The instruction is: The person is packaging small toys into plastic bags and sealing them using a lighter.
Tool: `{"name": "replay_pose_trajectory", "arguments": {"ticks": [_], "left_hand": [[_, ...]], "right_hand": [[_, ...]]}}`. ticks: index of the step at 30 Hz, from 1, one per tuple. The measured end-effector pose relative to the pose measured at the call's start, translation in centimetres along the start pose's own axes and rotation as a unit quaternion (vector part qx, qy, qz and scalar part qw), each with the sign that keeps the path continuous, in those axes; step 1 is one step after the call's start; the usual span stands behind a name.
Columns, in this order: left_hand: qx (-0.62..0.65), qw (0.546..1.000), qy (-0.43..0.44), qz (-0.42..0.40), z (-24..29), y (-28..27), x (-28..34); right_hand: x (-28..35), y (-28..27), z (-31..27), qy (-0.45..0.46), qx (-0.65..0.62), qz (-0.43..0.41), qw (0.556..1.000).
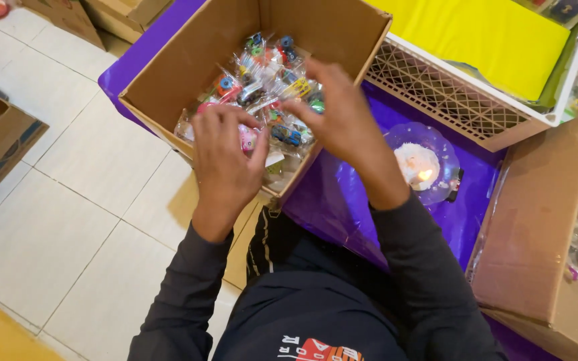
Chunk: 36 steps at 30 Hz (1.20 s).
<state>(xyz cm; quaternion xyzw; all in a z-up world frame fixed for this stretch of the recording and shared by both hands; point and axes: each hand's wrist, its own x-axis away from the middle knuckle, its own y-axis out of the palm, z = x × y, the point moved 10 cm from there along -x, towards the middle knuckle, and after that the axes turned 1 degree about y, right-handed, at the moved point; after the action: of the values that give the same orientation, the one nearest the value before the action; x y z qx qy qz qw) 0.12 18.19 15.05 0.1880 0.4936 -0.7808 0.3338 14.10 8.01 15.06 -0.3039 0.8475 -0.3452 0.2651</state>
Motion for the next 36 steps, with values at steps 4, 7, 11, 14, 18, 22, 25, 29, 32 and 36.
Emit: {"name": "replay_pose_trajectory", "arguments": {"ticks": [4,7,11,14,18,22,25,29,32,36], "left_hand": [[-0.037,0.992,-0.018,-0.121,-1.8,3.4,0.5],[-0.096,0.967,-0.058,-0.227,-3.0,5.7,1.4],[-0.087,0.959,-0.056,-0.263,-2.2,5.2,0.8],[-0.097,0.959,-0.054,-0.261,-1.9,4.7,0.8],[-0.101,0.954,-0.07,-0.273,-3.1,5.3,1.6],[-0.084,0.938,-0.05,-0.333,-2.5,5.9,1.7],[-0.187,0.914,-0.06,-0.356,-2.6,6.5,2.1],[-0.235,0.929,0.019,-0.284,-2.8,5.8,1.2],[-0.135,0.958,0.039,-0.25,-1.3,5.5,0.4],[0.033,0.968,-0.153,-0.194,-2.3,4.2,1.7]], "right_hand": [[0.0,3.4,0.1,-0.094,0.117,-0.029,0.988],[0.7,4.1,0.9,-0.084,0.125,-0.041,0.988],[1.2,2.7,1.0,-0.135,0.045,0.033,0.989],[2.7,0.6,0.2,-0.173,-0.092,0.07,0.978],[8.4,-3.8,3.0,-0.088,-0.247,0.172,0.95],[15.4,-6.0,7.3,0.004,-0.146,0.19,0.971],[22.0,-7.0,7.9,0.086,-0.02,0.106,0.99],[28.3,-9.2,4.3,0.14,-0.046,-0.009,0.989],[31.2,-13.7,2.6,0.122,-0.059,0.024,0.991],[34.7,-21.3,5.7,0.235,-0.021,0.13,0.963]]}}
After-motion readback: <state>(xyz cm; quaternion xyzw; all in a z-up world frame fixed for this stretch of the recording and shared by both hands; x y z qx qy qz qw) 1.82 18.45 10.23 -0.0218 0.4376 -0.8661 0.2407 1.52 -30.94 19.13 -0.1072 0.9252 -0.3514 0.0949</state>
